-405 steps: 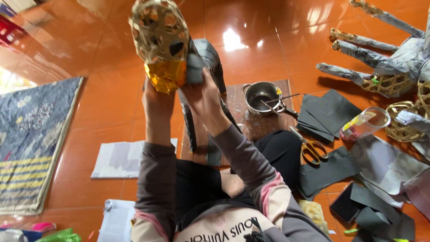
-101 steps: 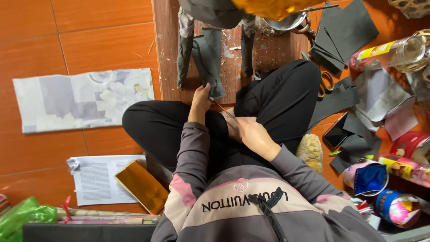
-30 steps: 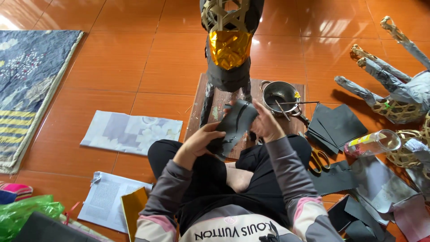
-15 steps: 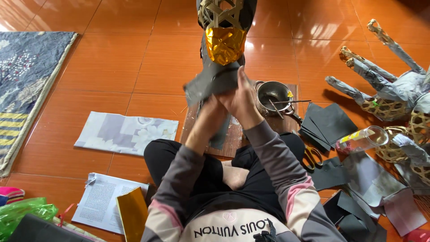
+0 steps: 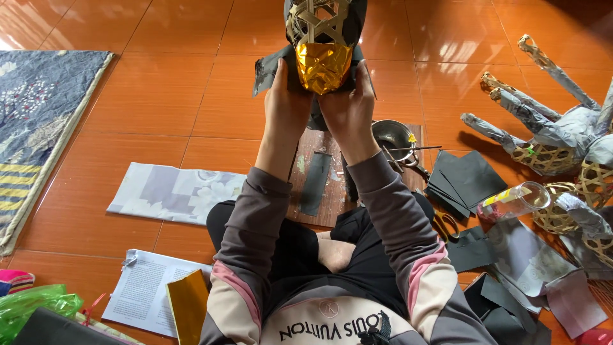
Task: Crafting a sculpture by applying gold foil and attaching foam pieces to a frame
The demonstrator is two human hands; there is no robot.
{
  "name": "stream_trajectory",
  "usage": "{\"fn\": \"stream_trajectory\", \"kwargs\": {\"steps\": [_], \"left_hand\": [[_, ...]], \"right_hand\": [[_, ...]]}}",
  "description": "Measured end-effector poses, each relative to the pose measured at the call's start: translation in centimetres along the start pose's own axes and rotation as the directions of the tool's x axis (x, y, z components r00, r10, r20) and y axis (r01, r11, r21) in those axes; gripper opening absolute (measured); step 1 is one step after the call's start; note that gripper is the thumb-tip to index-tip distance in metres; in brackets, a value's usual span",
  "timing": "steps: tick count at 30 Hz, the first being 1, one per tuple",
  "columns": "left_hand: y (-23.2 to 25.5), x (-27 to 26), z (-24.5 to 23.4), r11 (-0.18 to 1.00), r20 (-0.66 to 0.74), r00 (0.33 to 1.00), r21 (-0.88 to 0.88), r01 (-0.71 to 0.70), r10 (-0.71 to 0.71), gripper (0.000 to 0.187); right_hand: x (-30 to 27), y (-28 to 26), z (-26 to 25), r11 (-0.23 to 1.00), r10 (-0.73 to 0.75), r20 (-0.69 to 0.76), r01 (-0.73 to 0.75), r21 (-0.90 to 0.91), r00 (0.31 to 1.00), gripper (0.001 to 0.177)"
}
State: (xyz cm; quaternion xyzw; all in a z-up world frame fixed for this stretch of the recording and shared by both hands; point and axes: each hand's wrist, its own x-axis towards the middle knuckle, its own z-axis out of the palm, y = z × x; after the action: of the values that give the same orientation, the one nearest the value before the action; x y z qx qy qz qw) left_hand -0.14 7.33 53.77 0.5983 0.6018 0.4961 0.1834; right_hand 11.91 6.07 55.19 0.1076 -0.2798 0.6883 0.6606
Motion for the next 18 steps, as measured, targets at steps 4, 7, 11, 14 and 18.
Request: {"fn": "stream_trajectory", "kwargs": {"steps": [4, 7, 11, 14, 18], "left_hand": [[1.6, 0.1, -1.0, 0.998, 0.044, 0.997, -0.022, 0.059, -0.058, 0.086], [5.1, -0.1, -1.6, 0.656, 0.096, 0.938, -0.691, 0.304, -0.333, 0.05], [6.5, 0.2, -1.5, -0.044, 0.3, 0.8, -0.945, 0.325, -0.52, 0.026], [8.2, -0.3, -2.5, -0.011, 0.31, 0.801, -0.935, 0.355, -0.512, 0.036], [9.1, -0.4, -2.9, 0.042, 0.307, 0.799, -0.923, 0.382, -0.517, 0.038]], "right_hand": [[0.8, -0.1, -0.4, 1.0, 0.018, -0.044, -0.018, 0.011, 0.999, 0.038], [0.7, -0.5, 1.7, 0.997, 0.056, -0.224, -0.044, 0.059, 0.973, 0.045], [1.2, -0.3, -0.4, 0.995, 0.059, -0.296, -0.034, 0.09, 0.953, 0.047], [1.4, -0.5, 0.4, 0.997, 0.051, -0.362, -0.026, 0.074, 0.931, 0.048], [1.9, -0.5, -0.4, 0.997, 0.044, -0.38, -0.014, 0.081, 0.924, 0.046]]}}
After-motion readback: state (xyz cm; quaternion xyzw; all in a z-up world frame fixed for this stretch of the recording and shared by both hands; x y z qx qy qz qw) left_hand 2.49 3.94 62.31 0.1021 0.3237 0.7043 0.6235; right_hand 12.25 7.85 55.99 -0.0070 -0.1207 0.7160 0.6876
